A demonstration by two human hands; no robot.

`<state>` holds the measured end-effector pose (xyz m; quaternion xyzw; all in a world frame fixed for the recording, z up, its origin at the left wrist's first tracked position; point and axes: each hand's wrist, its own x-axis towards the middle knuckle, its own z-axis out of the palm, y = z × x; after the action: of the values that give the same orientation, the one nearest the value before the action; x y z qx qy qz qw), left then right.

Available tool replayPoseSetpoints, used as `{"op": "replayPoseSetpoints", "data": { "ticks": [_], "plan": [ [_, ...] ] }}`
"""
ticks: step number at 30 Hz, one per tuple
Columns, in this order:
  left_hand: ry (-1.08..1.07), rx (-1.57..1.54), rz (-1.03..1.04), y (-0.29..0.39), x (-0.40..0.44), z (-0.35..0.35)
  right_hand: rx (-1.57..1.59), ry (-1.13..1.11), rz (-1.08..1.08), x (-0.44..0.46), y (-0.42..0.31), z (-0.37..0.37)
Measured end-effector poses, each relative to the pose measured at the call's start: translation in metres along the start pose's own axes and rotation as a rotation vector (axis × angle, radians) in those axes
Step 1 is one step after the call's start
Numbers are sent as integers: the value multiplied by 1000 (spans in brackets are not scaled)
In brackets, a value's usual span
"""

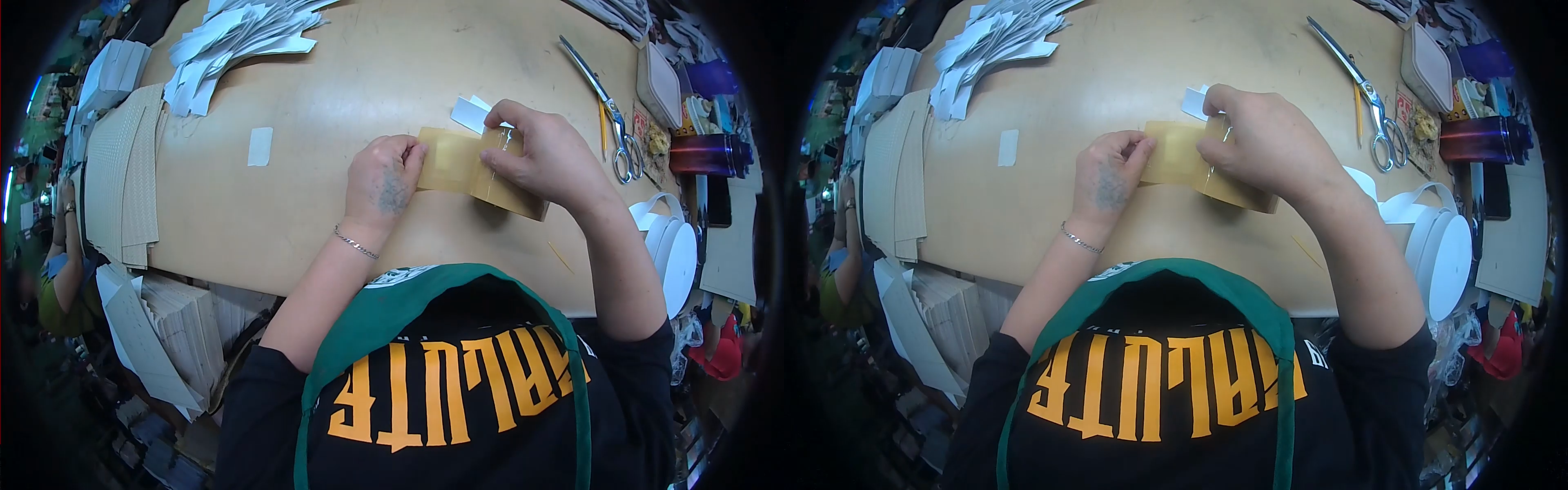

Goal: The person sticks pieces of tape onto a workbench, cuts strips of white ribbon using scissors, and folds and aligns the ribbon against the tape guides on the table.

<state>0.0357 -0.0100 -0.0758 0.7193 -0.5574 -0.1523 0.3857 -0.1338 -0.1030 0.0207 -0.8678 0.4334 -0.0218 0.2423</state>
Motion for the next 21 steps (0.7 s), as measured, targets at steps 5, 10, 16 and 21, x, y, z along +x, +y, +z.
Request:
{"op": "replayPoseSetpoints", "data": {
  "ticks": [5,10,16,21],
  "plan": [
    [-2,32,18,2,2,0,-14,-74,46,1,-8,-6],
    [-41,40,-9,1,2,-1,-22,-79,44,2,-8,-6],
    [-108,92,-84,6,5,-4,-27,-59,36,3,-6,-4],
    [-118,188,-27,7,4,-4,-19,-68,71,3,-8,-5]
  ]
}}
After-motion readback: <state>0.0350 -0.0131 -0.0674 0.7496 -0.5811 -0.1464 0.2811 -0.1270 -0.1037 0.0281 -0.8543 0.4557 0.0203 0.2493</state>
